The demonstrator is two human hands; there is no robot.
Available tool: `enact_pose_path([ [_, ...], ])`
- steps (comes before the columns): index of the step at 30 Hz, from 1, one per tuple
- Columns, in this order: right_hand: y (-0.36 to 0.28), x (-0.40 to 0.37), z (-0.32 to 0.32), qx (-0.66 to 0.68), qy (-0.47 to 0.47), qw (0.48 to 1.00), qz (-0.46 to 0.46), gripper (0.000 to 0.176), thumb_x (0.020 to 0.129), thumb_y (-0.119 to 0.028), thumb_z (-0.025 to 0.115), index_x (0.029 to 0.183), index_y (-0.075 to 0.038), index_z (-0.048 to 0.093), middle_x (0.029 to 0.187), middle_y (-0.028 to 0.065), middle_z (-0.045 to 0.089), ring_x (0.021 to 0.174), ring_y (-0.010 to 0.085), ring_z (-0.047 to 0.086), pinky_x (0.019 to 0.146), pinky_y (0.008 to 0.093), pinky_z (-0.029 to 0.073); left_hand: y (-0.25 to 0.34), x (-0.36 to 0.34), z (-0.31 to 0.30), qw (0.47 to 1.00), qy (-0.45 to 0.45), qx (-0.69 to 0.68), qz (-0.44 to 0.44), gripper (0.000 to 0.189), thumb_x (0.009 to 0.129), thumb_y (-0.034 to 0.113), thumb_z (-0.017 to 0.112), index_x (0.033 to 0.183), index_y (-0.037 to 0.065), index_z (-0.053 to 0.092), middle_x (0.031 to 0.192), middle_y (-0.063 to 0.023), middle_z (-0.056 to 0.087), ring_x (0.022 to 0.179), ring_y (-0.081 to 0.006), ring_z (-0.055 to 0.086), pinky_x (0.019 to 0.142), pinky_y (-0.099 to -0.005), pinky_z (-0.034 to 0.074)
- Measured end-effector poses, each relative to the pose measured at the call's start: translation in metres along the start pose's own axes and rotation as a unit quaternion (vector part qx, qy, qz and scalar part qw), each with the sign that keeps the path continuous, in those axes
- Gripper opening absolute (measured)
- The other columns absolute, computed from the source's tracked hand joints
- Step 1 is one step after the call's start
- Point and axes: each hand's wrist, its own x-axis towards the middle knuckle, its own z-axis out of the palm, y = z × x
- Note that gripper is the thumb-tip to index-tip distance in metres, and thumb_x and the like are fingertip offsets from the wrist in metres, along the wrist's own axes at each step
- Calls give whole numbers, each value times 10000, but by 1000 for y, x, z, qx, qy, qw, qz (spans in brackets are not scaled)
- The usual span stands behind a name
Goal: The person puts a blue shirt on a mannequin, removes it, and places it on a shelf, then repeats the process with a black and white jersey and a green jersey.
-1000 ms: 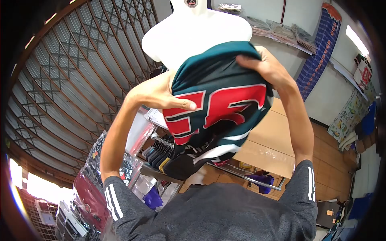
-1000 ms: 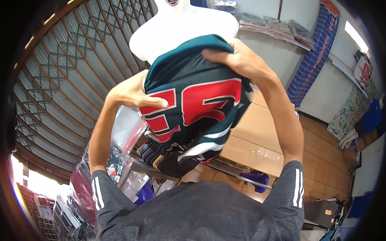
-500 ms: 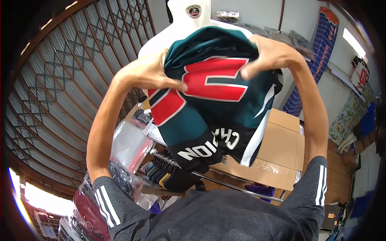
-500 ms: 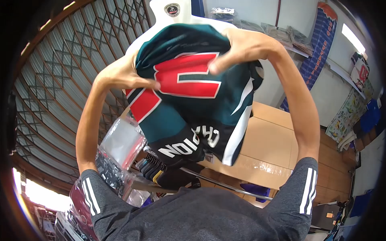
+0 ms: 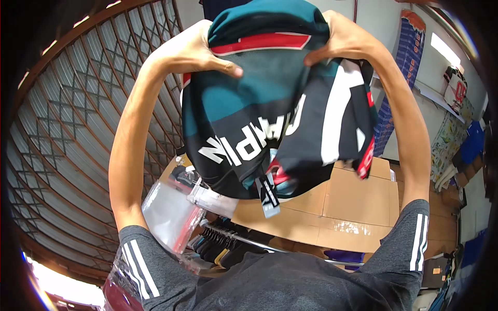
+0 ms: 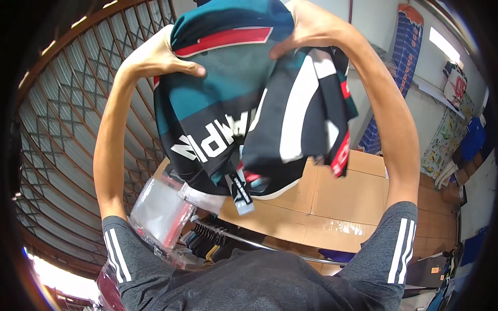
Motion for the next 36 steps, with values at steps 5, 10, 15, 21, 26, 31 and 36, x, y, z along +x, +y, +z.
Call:
enact_pose_path([
  [5, 24, 34, 4, -94, 223, 969, -55, 226, 861, -132, 600, 1044, -15, 664, 881, 230, 689, 831, 309, 690, 749, 424, 525, -28, 23, -11, 978, 181, 98, -44, 344, 845, 186, 685, 1151, 31, 657, 1009, -129, 696, 934, -188, 613, 875, -337, 492],
  [10, 77, 85, 23, -31, 351, 925, -139, 243, 911, -129, 552, 1102, -26, 661, 922, 189, 707, 824, 260, 677, 733, 407, 529, -51, 59, -12, 934, 349, 64, 38, 349, 748, 39, 544, 1077, 12, 658, 933, -172, 708, 850, -249, 657, 794, -347, 507],
  [15, 107, 108, 52, 83, 274, 957, 41, 295, 886, -157, 664, 1137, -1, 659, 949, 84, 712, 823, 139, 622, 733, 324, 515, -170, 119, 10, 912, 396, -105, 20, 339, 761, 208, 756, 1027, 0, 717, 883, -141, 735, 863, -153, 683, 818, -313, 532],
  [21, 152, 119, 72, 56, 216, 975, 1, 420, 846, -328, 703, 1106, 0, 668, 986, 188, 719, 868, 296, 712, 772, 377, 550, -207, 100, 21, 954, 157, -220, -129, 361, 886, 259, 709, 1103, -28, 690, 947, -75, 713, 837, -130, 648, 732, -286, 536],
  [26, 119, 92, 71, 162, 249, 955, 6, 365, 934, -316, 632, 1109, 4, 659, 1021, 90, 695, 920, 159, 630, 811, 310, 520, -225, 80, 32, 959, 269, -43, -77, 486, 1021, 395, 466, 1194, -18, 656, 1159, -141, 682, 1050, -192, 646, 933, -294, 486],
  [31, 111, 70, 35, 397, 126, 902, 114, 333, 990, -338, 591, 1075, -21, 647, 971, 8, 671, 878, 83, 578, 833, 261, 479, -156, 45, 17, 947, 199, -239, -82, 395, 984, 368, 604, 1159, 23, 679, 996, -57, 691, 922, -132, 630, 849, -237, 487],
  [36, 97, 81, 38, 152, 209, 963, 77, 329, 970, -249, 576, 1113, 42, 633, 962, 174, 694, 873, 202, 661, 752, 340, 524, -159, 67, 28, 947, 261, -186, -24, 283, 1005, 313, 577, 944, 49, 661, 769, 40, 582, 669, -33, 472, 608, -202, 397],
])
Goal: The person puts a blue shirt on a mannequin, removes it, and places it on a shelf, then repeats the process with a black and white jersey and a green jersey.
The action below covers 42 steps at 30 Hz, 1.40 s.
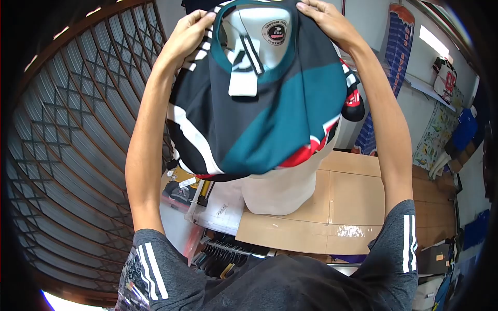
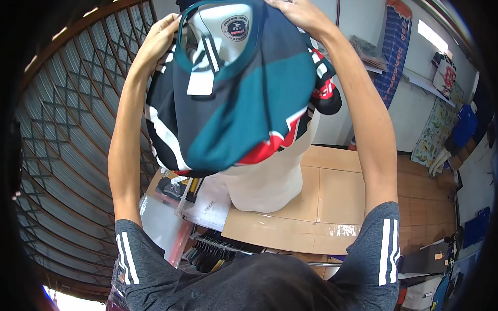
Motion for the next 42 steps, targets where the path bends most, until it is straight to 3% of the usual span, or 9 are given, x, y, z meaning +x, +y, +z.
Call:
enact_pose_path([
  [4, 74, 25, 7, -66, 24, 997, 15, 309, 978, -308, 599, 976, -9, 674, 925, 13, 674, 839, 80, 569, 755, 261, 472, -50, 38, 8, 996, 67, 23, -57, 342, 960, 365, 622, 931, 28, 672, 676, 17, 586, 609, -48, 498, 550, -225, 401],
  [8, 77, 28, 16, -290, -29, 955, 47, 280, 880, -260, 667, 865, 19, 690, 769, 102, 681, 721, 112, 577, 677, 325, 489, -79, 47, 5, 984, -33, 173, 4, 391, 831, 283, 722, 1142, 46, 709, 1018, -159, 739, 977, -241, 700, 898, -350, 515],
  [9, 76, 26, 17, -293, -48, 951, 85, 393, 795, -406, 738, 854, -17, 736, 813, 206, 718, 804, 345, 712, 756, 428, 545, -139, 65, -1, 982, -80, 170, -4, 441, 817, 282, 732, 1199, 64, 695, 1139, -173, 711, 1077, -279, 682, 960, -359, 499],
  [21, -9, -39, 0, -166, 158, 972, -58, 536, 868, -466, 690, 1137, -3, 662, 1102, 195, 698, 1058, 328, 667, 915, 410, 511, 42, -79, -37, 971, -21, 212, -105, 539, 971, 513, 556, 1138, 14, 673, 971, -115, 672, 913, -195, 617, 812, -338, 496],
  [26, -117, -67, 24, -75, 153, 982, -78, 269, 933, -214, 639, 1066, 19, 653, 967, 182, 692, 912, 239, 674, 803, 358, 529, 77, -146, -27, 933, -26, 345, -102, 870, 715, 561, 809, 1216, -101, 551, 1174, -270, 610, 1092, -350, 619, 964, -432, 491],
  [30, -137, -65, 46, -203, 63, 923, -321, 266, 902, -184, 645, 1073, 19, 634, 914, 183, 678, 855, 337, 653, 772, 398, 515, 99, -175, -24, 901, -69, 384, -189, 732, 698, 487, 855, 1064, -70, 552, 1057, -265, 616, 985, -340, 638, 866, -439, 522],
  [34, -149, -62, 84, -168, 22, 905, -389, 329, 875, -289, 661, 1040, -5, 636, 914, 197, 678, 875, 368, 654, 805, 429, 504, 105, -186, -40, 921, -58, 329, -200, 302, 919, 238, 688, 875, -26, 549, 601, -104, 534, 569, -180, 512, 608, -331, 456],
  [40, -146, -58, 134, -201, -72, 878, -428, 845, 711, -533, 796, 1300, 13, 534, 1258, 244, 591, 1157, 374, 585, 1002, 462, 437, 105, -167, -78, 972, -33, -95, -211, 198, 1024, 255, 545, 895, 109, 503, 740, 59, 502, 631, -55, 523, 581, -216, 471],
  [42, -171, -38, 133, -170, -266, 918, -238, 1095, 652, -607, 806, 1434, 38, 390, 1301, 283, 562, 1231, 421, 538, 1043, 446, 422, 93, -152, -74, 927, 43, -353, -120, 174, 1028, 263, 512, 929, 120, 524, 900, -23, 641, 817, -128, 658, 731, -261, 552],
])
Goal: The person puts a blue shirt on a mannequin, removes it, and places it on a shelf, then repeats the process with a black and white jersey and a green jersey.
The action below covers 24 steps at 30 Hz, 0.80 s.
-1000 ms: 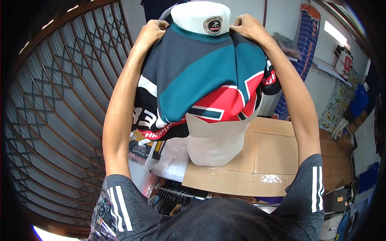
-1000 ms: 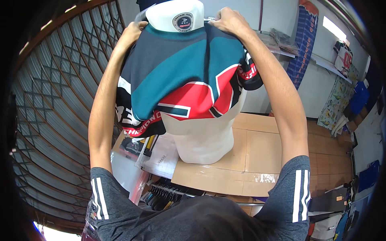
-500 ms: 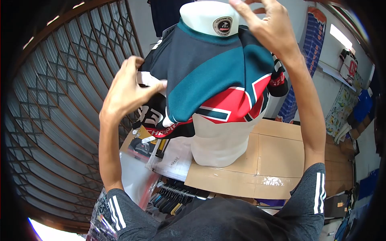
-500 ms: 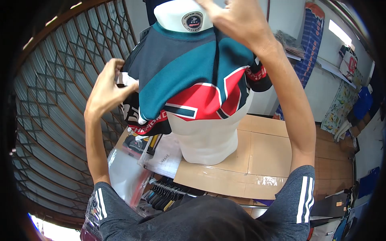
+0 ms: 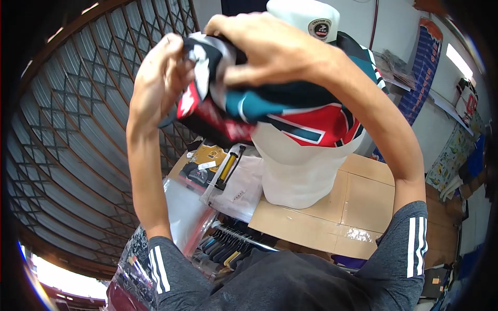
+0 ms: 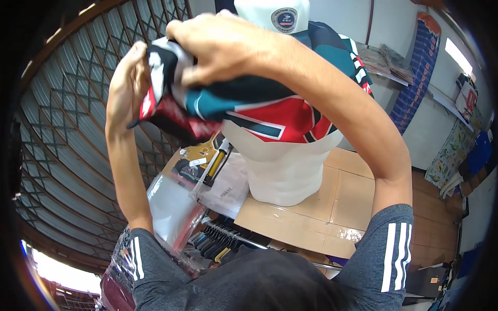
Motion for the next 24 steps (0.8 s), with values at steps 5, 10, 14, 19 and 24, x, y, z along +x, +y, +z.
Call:
enact_pose_path([
  [5, 90, 8, -22, -239, 321, 904, -152, 251, 923, -307, 588, 970, -75, 672, 901, 199, 681, 828, 341, 654, 754, 437, 511, -8, 18, 1, 987, 135, 70, 55, 286, 1039, 248, 446, 1178, 20, 550, 1207, -178, 650, 1183, -269, 620, 961, -373, 522],
  [10, 115, 14, -57, -191, 238, 935, 180, 279, 897, -316, 587, 973, -74, 704, 849, 168, 688, 773, 286, 653, 663, 412, 507, -72, 35, -28, 860, 55, 485, -147, 672, 985, 579, 459, 1242, -11, 654, 1196, -240, 658, 1155, -319, 614, 980, -434, 474],
  [14, 107, 2, -51, -140, 286, 937, 145, 266, 893, -298, 581, 930, -70, 714, 824, 174, 682, 734, 273, 648, 631, 395, 495, -100, 58, -5, 828, 76, 547, -96, 688, 913, 585, 566, 1198, -32, 671, 1086, -225, 694, 1007, -300, 650, 942, -391, 485],
  [19, 103, -1, -52, -198, 291, 929, 117, 298, 903, -309, 555, 856, -57, 708, 733, 173, 660, 618, 300, 619, 568, 424, 477, -85, 84, 7, 888, 58, 454, -47, 415, 819, 198, 716, 1121, -84, 676, 976, -202, 703, 898, -247, 668, 876, -357, 510],
  [24, 130, 3, -41, -218, 302, 925, 71, 331, 915, -357, 544, 815, -85, 702, 741, 168, 661, 636, 316, 619, 563, 442, 464, -70, 74, 30, 984, 163, 4, -68, 319, 1006, 183, 324, 1121, -35, 527, 1073, -178, 641, 981, -276, 662, 972, -428, 525],
])
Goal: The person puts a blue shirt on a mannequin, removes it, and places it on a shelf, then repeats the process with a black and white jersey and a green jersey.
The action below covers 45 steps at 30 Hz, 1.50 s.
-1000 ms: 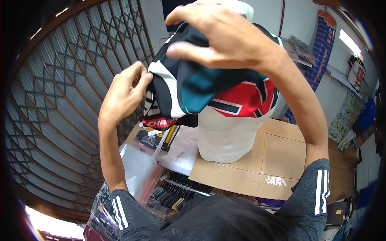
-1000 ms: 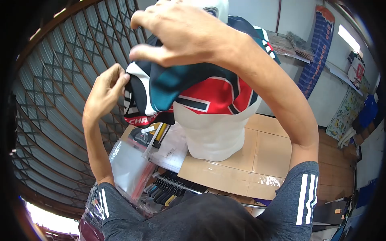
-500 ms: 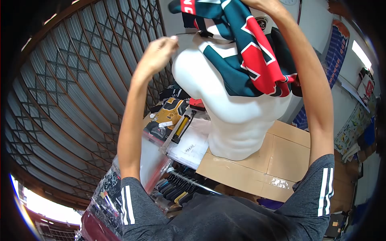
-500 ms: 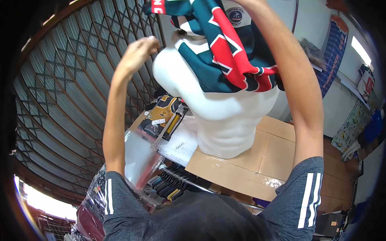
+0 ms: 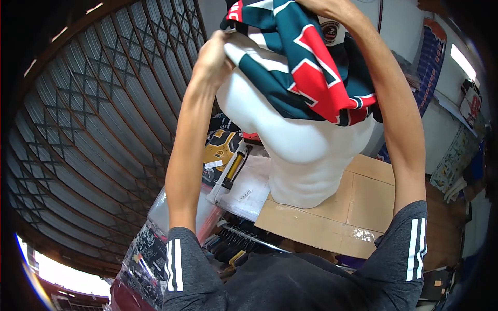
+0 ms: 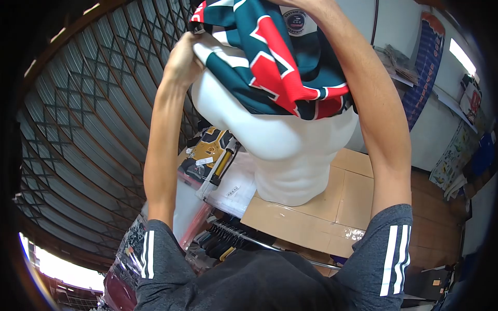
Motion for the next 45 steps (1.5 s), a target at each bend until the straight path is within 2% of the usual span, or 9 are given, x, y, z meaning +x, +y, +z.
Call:
enact_pose_path([
  [14, 5, -4, 2, -126, 99, 968, -192, 225, 883, -292, 583, 745, -122, 633, 648, 102, 593, 579, 262, 583, 539, 388, 467, -126, -36, -168, 875, -165, -438, -124, 309, 1020, 128, 373, 1174, -89, 532, 1060, -237, 666, 906, -278, 720, 724, -361, 654],
  [19, -6, -11, -1, -168, 163, 933, -273, 146, 871, -262, 618, 791, -140, 628, 698, 95, 609, 619, 248, 602, 541, 380, 471, -169, -100, -72, 933, 151, -270, -186, 245, 991, 105, 425, 1103, -32, 595, 979, -135, 690, 820, -202, 704, 681, -327, 616],
  [22, -33, -12, -5, -73, 17, 997, 11, 117, 863, -257, 646, 798, -160, 632, 737, 100, 608, 631, 238, 599, 537, 375, 467, -241, -127, -66, 968, 160, -96, -166, 232, 986, 128, 449, 1106, -9, 593, 916, -59, 649, 729, -140, 627, 599, -313, 544],
  [23, -29, -21, -9, -185, 114, 943, -252, 117, 869, -262, 663, 833, -151, 658, 766, 110, 605, 652, 240, 590, 542, 379, 466, -242, -132, -62, 977, 143, -47, -151, 217, 980, 127, 460, 1098, 1, 590, 901, -41, 632, 710, -127, 599, 580, -307, 517],
  [27, -22, -40, -25, -1, 102, 949, -299, 139, 943, -259, 615, 1025, -177, 692, 881, 48, 671, 743, 214, 606, 666, 338, 504, -237, -136, -57, 982, 113, 137, -67, 131, 947, 124, 514, 1032, 43, 572, 849, -12, 595, 670, -106, 543, 530, -284, 449],
  [30, -23, -99, -59, 116, -38, 982, 141, 765, 809, -394, 725, 1414, -14, 452, 1332, 270, 558, 1251, 403, 541, 1053, 421, 424, -221, -133, -93, 978, 170, -26, -117, 235, 1017, 254, 502, 1102, 41, 553, 876, -42, 579, 809, -156, 614, 674, -300, 532],
  [35, 21, -199, -111, 81, -231, 946, 211, 1124, 594, -427, 876, 1476, 25, 344, 1500, 238, 408, 1414, 381, 367, 1173, 436, 283, -94, -122, -107, 948, 280, 55, 145, 274, 1024, 282, 512, 1151, 47, 575, 1028, -68, 638, 881, -130, 610, 763, -268, 492],
  [41, 61, -205, -112, 268, -68, 911, 306, 152, 861, -21, 567, 1012, -13, 548, 824, 48, 625, 642, 138, 532, 680, 258, 487, 30, -117, 49, 839, -20, 327, 434, 430, 917, 180, 669, 1288, -5, 552, 1133, -131, 655, 1033, -193, 628, 911, -319, 479],
  [45, 68, -154, -114, 416, 98, 813, 395, 242, 944, -174, 529, 1138, -55, 612, 922, 44, 667, 880, 144, 615, 828, 294, 484, 49, -82, 168, 710, -156, 477, 494, 513, 821, 228, 728, 1238, -37, 589, 1118, -226, 658, 1092, -294, 632, 954, -397, 476],
])
